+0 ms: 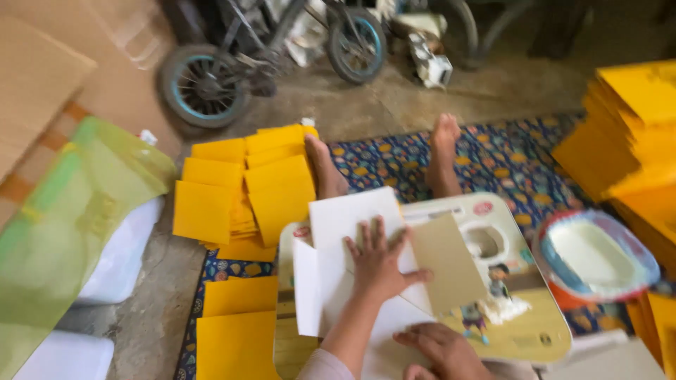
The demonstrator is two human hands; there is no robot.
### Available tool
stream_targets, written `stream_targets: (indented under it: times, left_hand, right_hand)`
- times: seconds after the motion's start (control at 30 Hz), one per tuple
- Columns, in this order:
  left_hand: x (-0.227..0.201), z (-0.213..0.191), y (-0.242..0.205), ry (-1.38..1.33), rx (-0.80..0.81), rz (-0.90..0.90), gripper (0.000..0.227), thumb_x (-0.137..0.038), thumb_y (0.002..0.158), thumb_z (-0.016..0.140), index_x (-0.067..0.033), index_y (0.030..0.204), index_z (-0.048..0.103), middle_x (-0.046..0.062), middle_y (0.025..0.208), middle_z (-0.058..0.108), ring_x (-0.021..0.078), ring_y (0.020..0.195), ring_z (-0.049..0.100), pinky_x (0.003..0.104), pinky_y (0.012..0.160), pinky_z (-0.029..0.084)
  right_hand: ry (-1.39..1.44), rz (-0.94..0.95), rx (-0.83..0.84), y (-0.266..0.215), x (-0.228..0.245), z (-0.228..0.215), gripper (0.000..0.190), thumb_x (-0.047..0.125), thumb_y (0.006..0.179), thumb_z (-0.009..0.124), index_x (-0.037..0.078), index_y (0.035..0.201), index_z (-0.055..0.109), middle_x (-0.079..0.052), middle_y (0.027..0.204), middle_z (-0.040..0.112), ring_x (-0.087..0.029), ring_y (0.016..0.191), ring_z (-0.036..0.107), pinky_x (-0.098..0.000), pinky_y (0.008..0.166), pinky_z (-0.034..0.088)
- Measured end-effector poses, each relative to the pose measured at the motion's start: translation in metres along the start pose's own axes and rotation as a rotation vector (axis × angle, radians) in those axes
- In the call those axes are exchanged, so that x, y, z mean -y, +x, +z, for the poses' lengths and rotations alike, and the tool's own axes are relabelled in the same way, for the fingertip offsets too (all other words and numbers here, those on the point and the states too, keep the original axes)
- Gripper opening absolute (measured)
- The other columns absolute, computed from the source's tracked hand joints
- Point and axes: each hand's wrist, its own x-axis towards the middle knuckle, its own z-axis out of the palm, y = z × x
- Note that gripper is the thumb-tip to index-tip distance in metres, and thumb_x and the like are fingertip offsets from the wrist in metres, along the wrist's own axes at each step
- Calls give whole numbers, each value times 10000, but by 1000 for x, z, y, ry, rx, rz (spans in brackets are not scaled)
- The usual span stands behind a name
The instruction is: The person sits on the floor and assembles yellow paper envelopes from a stack. They hold an envelope on a lap desk, spread white glue along the edge with a small stick, press the flap closed, and place the finished envelope on a growing pile.
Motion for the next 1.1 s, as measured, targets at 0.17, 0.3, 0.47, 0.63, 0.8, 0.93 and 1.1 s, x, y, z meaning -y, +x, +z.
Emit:
stream_targets:
  times: [0.17,0.3,0.47,0.63,0.8,0.93,1.1]
  left_hand:
    - [5,1,-13,102,2,-107,983,-823,697,644,-292,1506,471,310,1617,192,612,1458,84,874,1008,42]
    - [3,1,-12,178,-14,-66,1025,-858,707,627,-317,1548,402,292,1630,181,591,1468,82,855,1019,62]
    - [5,5,-12,307,81,-144,1014,-905,719,559,-357,1550,368,246,1654,159,543,1494,83,828,1050,113]
    - [11,12,-6,302,128,-147,1004,-928,735,496,-366,1555,353,256,1664,111,555,1502,18,821,1060,43]
    - [22,21,-11,281,92,-123,1029,-932,722,525,-332,1545,382,272,1656,123,555,1504,10,816,1068,-3]
    - [26,27,-15,302,-6,-69,1018,-915,717,553,-327,1535,411,260,1652,176,560,1494,90,825,1055,54]
    - [29,28,-13,311,13,-76,1021,-933,727,516,-321,1537,403,248,1658,168,547,1500,90,816,1063,50]
  right_hand:
    - [155,66,48,26,40,-34,494,535,877,745,126,1155,745,-50,1039,767,-257,877,734,-359,777,572]
    - [181,137,69,29,47,-45,499,527,897,720,107,1166,738,-89,1055,758,-295,916,719,-394,800,561]
    - [89,99,-213,11,61,-79,216,277,918,761,84,1010,731,-80,1100,768,-258,918,725,-416,887,564]
    - [-253,291,-828,-68,5,-114,275,58,887,710,85,1105,545,-66,979,639,-159,805,612,-302,772,548]
    - [-521,785,-721,-39,1,-190,634,60,783,899,-79,1349,649,-203,1183,602,-265,881,595,-361,747,529]
    - [-545,801,-512,-16,0,-212,318,81,871,798,-12,1170,743,-140,1018,718,-222,724,650,-324,600,530]
    - [-417,747,-664,-27,-20,-221,62,-47,959,742,-102,947,716,-157,1009,771,-195,626,623,-288,560,488]
